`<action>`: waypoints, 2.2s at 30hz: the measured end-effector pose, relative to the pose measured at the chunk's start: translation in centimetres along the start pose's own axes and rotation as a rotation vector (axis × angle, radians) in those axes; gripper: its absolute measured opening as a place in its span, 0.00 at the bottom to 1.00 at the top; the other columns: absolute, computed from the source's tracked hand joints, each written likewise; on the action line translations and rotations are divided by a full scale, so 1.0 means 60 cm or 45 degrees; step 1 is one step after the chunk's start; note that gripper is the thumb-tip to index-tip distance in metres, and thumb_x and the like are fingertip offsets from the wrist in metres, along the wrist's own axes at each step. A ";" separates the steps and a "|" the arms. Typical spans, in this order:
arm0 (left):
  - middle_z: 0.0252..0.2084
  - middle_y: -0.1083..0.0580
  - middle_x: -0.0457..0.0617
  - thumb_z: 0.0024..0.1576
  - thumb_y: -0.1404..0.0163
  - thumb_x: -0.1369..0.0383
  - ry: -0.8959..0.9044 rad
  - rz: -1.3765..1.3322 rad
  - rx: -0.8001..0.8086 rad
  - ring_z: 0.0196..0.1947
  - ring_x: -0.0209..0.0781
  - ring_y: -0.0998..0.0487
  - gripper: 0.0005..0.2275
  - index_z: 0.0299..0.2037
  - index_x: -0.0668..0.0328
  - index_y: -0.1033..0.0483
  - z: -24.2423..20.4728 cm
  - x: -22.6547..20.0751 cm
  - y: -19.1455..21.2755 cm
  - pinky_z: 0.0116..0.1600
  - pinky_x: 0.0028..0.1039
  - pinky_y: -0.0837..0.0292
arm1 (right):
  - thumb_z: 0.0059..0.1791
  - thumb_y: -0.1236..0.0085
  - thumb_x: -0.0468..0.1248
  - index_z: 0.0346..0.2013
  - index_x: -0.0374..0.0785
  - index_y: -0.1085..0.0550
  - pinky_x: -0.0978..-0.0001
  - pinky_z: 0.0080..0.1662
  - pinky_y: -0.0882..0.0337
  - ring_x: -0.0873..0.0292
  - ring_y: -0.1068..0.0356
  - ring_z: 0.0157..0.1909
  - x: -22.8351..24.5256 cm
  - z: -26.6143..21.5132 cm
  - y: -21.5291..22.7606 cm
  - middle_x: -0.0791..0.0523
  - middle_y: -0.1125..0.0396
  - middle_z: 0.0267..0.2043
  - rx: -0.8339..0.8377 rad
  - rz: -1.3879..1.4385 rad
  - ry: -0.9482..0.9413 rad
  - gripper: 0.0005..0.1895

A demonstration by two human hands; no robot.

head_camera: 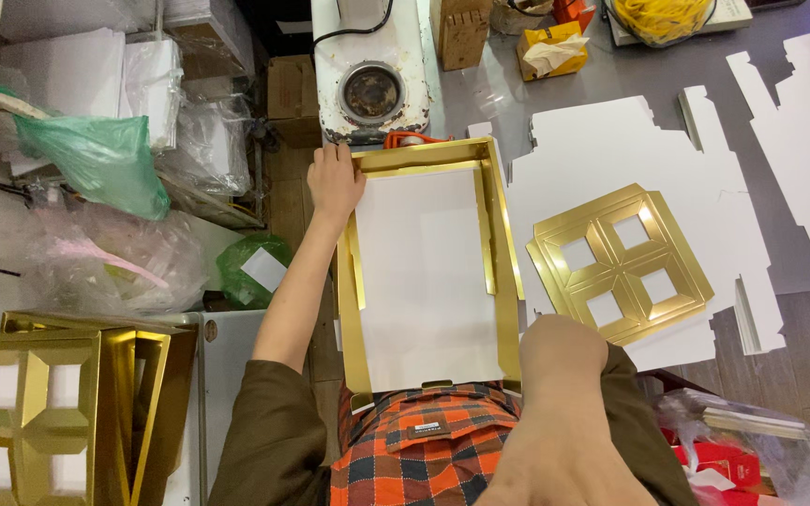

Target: The person assembles a decorative gold frame by hand. They place gold strips onto a white backing board, fold the edges, and then attach a gold grid insert to complete the structure.

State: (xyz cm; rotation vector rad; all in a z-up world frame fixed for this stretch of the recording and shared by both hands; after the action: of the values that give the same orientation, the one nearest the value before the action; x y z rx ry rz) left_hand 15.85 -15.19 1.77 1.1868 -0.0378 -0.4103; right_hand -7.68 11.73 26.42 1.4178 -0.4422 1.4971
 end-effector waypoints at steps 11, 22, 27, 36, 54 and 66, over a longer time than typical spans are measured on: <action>0.52 0.29 0.56 0.51 0.42 0.67 -0.184 0.040 -0.093 0.56 0.54 0.31 0.21 0.55 0.63 0.29 -0.005 -0.023 0.029 0.59 0.44 0.35 | 0.61 0.62 0.42 0.54 0.37 0.32 0.54 0.50 0.30 0.55 0.28 0.41 0.087 0.057 0.185 0.49 0.31 0.39 -0.638 0.119 0.497 0.14; 0.60 0.33 0.57 0.50 0.39 0.62 -0.435 -0.225 -0.022 0.62 0.54 0.34 0.36 0.69 0.62 0.41 0.021 -0.186 0.029 0.68 0.50 0.46 | 0.44 0.27 0.57 0.73 0.28 0.48 0.53 0.68 0.41 0.39 0.44 0.74 -0.378 0.119 0.193 0.37 0.47 0.73 -0.303 -0.778 -0.649 0.58; 0.59 0.30 0.56 0.47 0.37 0.63 -0.548 -0.398 -0.027 0.58 0.54 0.30 0.35 0.66 0.63 0.37 0.058 -0.275 -0.054 0.61 0.43 0.37 | 0.50 0.45 0.44 0.77 0.37 0.58 0.56 0.61 0.34 0.38 0.34 0.63 -0.517 0.030 0.084 0.38 0.37 0.64 -0.539 -0.383 -0.847 0.47; 0.27 0.23 0.51 0.45 0.35 0.62 -0.546 -0.470 0.040 0.33 0.51 0.21 0.13 0.28 0.59 0.26 0.118 -0.297 -0.123 0.36 0.42 0.29 | 0.57 0.54 0.40 0.74 0.46 0.46 0.59 0.59 0.32 0.47 0.27 0.56 -0.560 -0.005 0.078 0.45 0.28 0.54 -0.694 -0.101 -0.792 0.30; 0.33 0.25 0.45 0.44 0.35 0.63 -0.517 -0.212 -0.100 0.37 0.45 0.24 0.15 0.37 0.55 0.26 0.105 -0.317 -0.139 0.40 0.38 0.33 | 0.57 0.58 0.38 0.75 0.45 0.48 0.59 0.68 0.42 0.47 0.40 0.73 -0.542 0.016 0.062 0.45 0.39 0.71 -0.780 0.071 -0.843 0.30; 0.53 0.31 0.58 0.47 0.35 0.66 -0.555 -0.321 0.141 0.55 0.56 0.32 0.27 0.55 0.62 0.32 0.089 -0.295 -0.047 0.56 0.45 0.37 | 0.55 0.51 0.36 0.77 0.34 0.58 0.56 0.65 0.36 0.42 0.35 0.62 -0.545 0.064 0.058 0.43 0.37 0.63 -0.811 -0.222 -0.739 0.40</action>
State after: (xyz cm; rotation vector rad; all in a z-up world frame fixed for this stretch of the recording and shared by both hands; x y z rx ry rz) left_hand -2.63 -14.98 4.54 1.1959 -0.2930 -0.8943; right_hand -14.06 -5.87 -0.89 1.2967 -1.0192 0.6795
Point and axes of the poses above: each hand's wrist, its own z-axis towards the middle knuckle, its own y-axis out of the back of the hand, x = y × z, the point moved 5 cm from there along z, towards the middle knuckle
